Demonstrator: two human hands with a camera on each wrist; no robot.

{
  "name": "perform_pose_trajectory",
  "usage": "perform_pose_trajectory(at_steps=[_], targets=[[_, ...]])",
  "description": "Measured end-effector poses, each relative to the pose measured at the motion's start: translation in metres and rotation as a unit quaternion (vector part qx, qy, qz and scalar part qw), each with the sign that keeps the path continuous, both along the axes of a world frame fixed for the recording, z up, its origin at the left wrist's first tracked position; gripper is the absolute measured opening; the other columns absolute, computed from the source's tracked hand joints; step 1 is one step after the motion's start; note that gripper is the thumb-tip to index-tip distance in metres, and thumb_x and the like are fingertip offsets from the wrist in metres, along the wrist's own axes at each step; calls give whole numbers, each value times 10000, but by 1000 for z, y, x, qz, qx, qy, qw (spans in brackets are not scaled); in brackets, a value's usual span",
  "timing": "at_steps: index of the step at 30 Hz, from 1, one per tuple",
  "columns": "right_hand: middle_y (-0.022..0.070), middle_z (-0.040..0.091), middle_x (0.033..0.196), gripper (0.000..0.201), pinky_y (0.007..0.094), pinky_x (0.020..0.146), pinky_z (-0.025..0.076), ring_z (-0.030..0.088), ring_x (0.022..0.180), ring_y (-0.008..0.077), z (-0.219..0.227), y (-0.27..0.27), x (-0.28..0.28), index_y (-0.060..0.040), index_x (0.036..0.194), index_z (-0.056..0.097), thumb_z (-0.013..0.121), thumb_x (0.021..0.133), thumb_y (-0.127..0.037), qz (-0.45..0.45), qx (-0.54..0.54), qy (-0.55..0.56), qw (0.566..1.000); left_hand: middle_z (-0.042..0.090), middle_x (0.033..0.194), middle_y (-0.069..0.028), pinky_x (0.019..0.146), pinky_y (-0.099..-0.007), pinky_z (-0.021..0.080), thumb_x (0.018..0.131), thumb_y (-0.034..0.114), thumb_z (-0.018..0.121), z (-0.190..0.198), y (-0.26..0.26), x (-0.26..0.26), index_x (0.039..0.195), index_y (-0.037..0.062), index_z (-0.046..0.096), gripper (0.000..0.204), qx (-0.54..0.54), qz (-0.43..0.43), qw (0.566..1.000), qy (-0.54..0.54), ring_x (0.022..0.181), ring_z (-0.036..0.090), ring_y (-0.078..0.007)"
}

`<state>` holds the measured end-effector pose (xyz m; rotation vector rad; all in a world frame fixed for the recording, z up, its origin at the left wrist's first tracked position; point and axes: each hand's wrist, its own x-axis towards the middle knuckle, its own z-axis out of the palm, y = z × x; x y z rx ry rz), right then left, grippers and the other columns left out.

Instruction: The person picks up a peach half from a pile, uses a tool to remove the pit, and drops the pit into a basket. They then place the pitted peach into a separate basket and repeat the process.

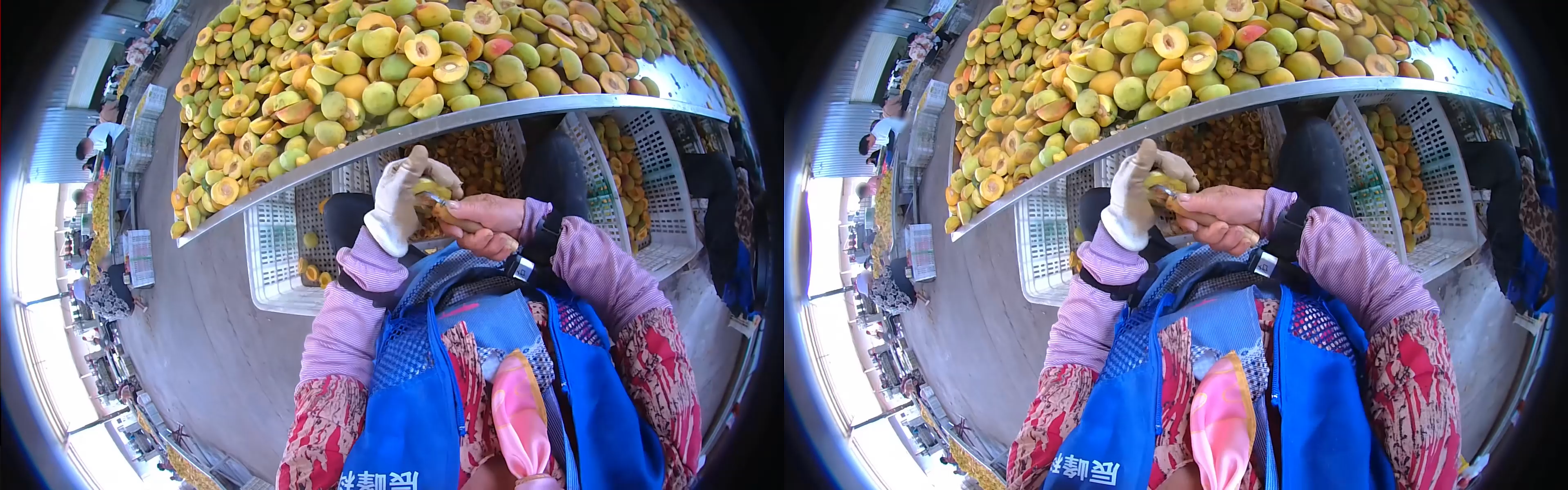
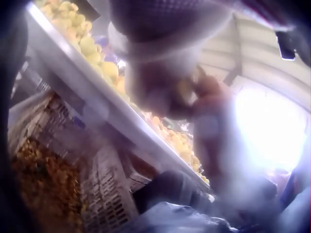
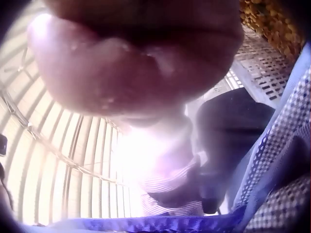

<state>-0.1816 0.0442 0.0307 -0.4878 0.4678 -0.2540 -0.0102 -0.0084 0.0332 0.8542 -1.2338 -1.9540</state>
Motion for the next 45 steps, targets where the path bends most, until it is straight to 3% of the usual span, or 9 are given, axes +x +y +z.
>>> perform_pose_trajectory(at_steps=[3,7,10,12,14,18,27,31,45], targets=[[-64,312,493,418,157,261,230,275,332,3,-12,3,-2,-113,836,425,316,935,-504,-2,29,-129,991,584,781,-117,644,-340,499,889,467,472,3,5,-16,708,41,537,468,208,22,949,234,735,596,-242],[-52,326,507,434,159,267,238,269,337,13,-25,6,-6,-103,869,431,324,925,-519,-84,25,-158,984,606,808,-113,684,-355,511,918,411,448,-1,0,-14,789,27,572,423,67,191,979,7,750,608,-231],[0,434,539,332,255,363,353,428,408,102,-73,3,-5,-74,888,479,465,912,-404,-122,-389,345,845,646,758,-99,619,-200,494,908,277,519,4,-13,40,848,-67,617,363,-56,313,936,-152,698,623,-141],[24,483,573,303,287,407,381,491,472,129,-75,1,-2,-46,880,503,518,890,-349,-145,-449,411,780,651,822,-137,674,-360,510,797,316,613,6,-29,97,926,44,640,302,-260,247,720,-594,724,633,-297],[28,483,580,316,279,398,379,477,451,116,-49,-5,-2,-32,879,498,520,889,-347,-133,-204,374,895,607,865,-163,744,-408,475,753,328,619,12,-40,124,957,65,623,333,-312,231,431,-815,848,598,-315],[26,470,569,306,267,382,366,448,411,113,-76,-7,8,-22,944,459,527,889,-316,-152,-245,349,892,592,986,-189,834,-424,443,729,267,661,8,-101,120,1060,51,574,405,-413,249,610,-629,963,554,-340],[11,431,547,203,239,343,330,406,379,92,-49,-7,12,-77,952,392,467,918,-263,-221,-218,283,907,581,1071,-186,835,-369,463,690,293,732,-28,-188,86,1131,66,548,529,-428,124,685,-576,936,590,-314],[-15,403,534,197,215,354,323,375,379,78,-20,-16,18,-88,944,386,438,938,-278,-229,-259,233,909,598,1029,-162,676,-341,519,850,222,585,10,-132,75,1134,31,512,350,-69,242,966,-60,889,609,-287],[272,559,780,307,461,643,433,547,760,441,9,-13,59,11,961,389,460,917,-285,-322,-561,296,703,604,922,-140,713,-352,507,958,356,314,11,-3,0,1034,14,509,401,30,312,942,120,792,590,-244]])
